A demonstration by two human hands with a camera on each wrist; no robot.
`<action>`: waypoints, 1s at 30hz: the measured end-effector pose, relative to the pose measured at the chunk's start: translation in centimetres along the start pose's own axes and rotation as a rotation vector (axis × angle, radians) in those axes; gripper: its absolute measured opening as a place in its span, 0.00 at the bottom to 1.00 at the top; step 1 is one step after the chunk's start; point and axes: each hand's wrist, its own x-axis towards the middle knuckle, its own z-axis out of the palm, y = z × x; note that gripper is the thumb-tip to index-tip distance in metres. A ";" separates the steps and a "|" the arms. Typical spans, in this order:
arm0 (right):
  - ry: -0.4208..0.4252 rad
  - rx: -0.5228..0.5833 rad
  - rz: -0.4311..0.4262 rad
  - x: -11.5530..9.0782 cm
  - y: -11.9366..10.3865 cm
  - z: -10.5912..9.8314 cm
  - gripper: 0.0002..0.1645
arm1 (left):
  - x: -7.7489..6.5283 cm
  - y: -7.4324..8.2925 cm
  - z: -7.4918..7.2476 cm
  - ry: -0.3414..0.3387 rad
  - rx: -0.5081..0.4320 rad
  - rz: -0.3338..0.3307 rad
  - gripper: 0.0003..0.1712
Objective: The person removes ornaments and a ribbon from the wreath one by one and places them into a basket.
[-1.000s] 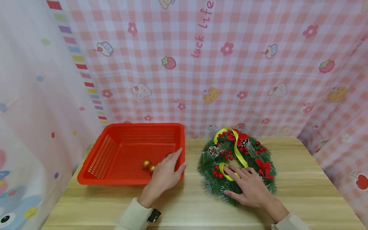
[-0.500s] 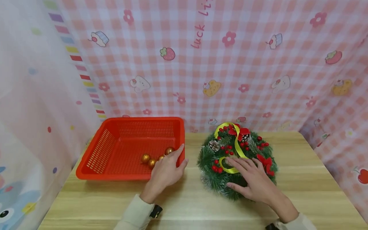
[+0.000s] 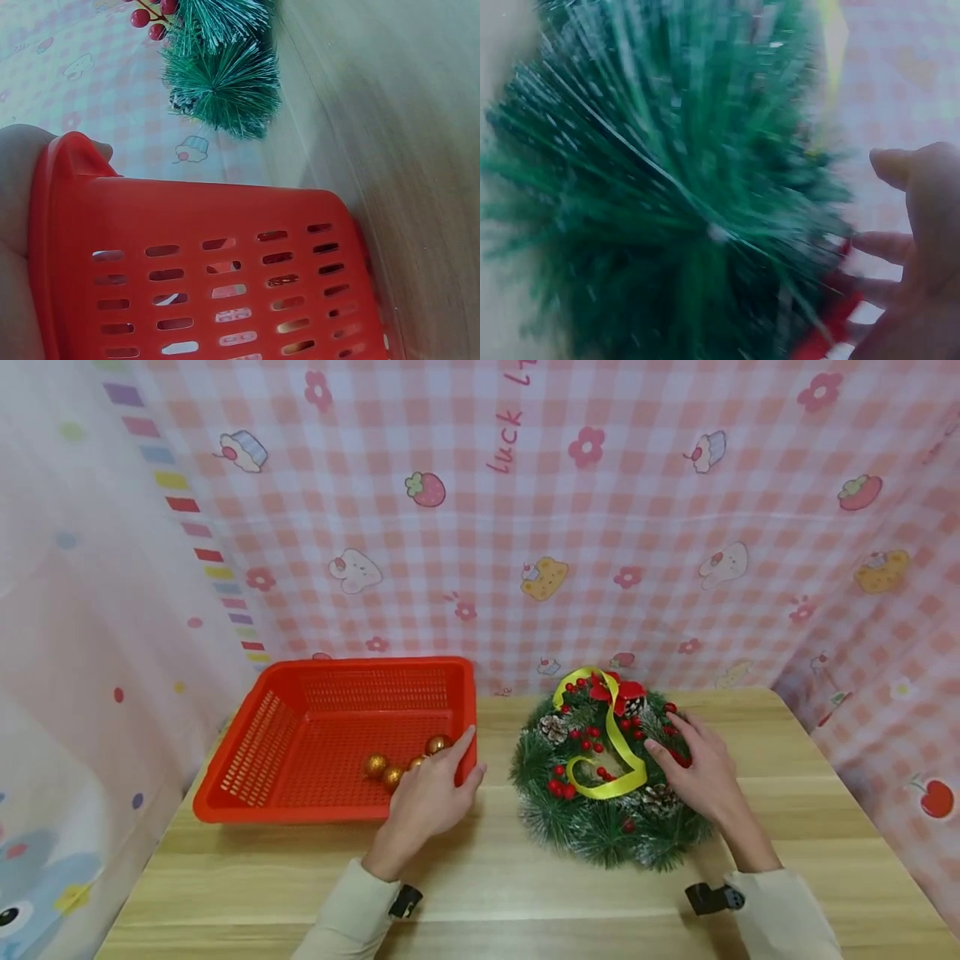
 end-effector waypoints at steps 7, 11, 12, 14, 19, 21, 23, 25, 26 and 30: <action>-0.082 -0.135 0.102 1.0 0.7 1.5 0.46 | 0.3 0.1 0.1 -0.009 -0.002 0.011 0.35; -0.132 -0.158 0.146 1.2 0.8 1.9 0.49 | 0.4 0.1 -0.1 0.005 -0.005 0.008 0.35; -0.142 -0.161 0.150 1.3 0.7 2.0 0.49 | 0.4 0.0 -0.2 0.017 -0.007 0.013 0.35; -0.159 -0.175 0.155 1.4 0.7 2.3 0.49 | 0.3 0.1 -0.3 0.047 -0.014 0.018 0.34; -0.178 -0.193 0.169 1.3 0.8 2.6 0.49 | 0.2 1.5 0.0 0.188 -0.077 0.124 0.27; -0.176 -0.185 0.177 1.1 0.9 2.7 0.49 | 0.4 2.8 0.5 0.251 -0.109 0.207 0.24; -0.175 -0.172 0.186 0.9 0.9 2.7 0.48 | 0.5 4.5 1.1 0.281 -0.147 0.296 0.21; -0.175 -0.162 0.193 0.8 1.0 2.8 0.48 | 0.8 6.3 1.8 0.264 -0.195 0.364 0.20; -0.175 -0.160 0.195 0.8 1.0 2.8 0.47 | 0.9 7.2 2.2 0.246 -0.215 0.390 0.19; -0.176 -0.164 0.205 0.9 1.0 2.8 0.47 | 1.6 10.4 3.9 0.103 -0.263 0.415 0.20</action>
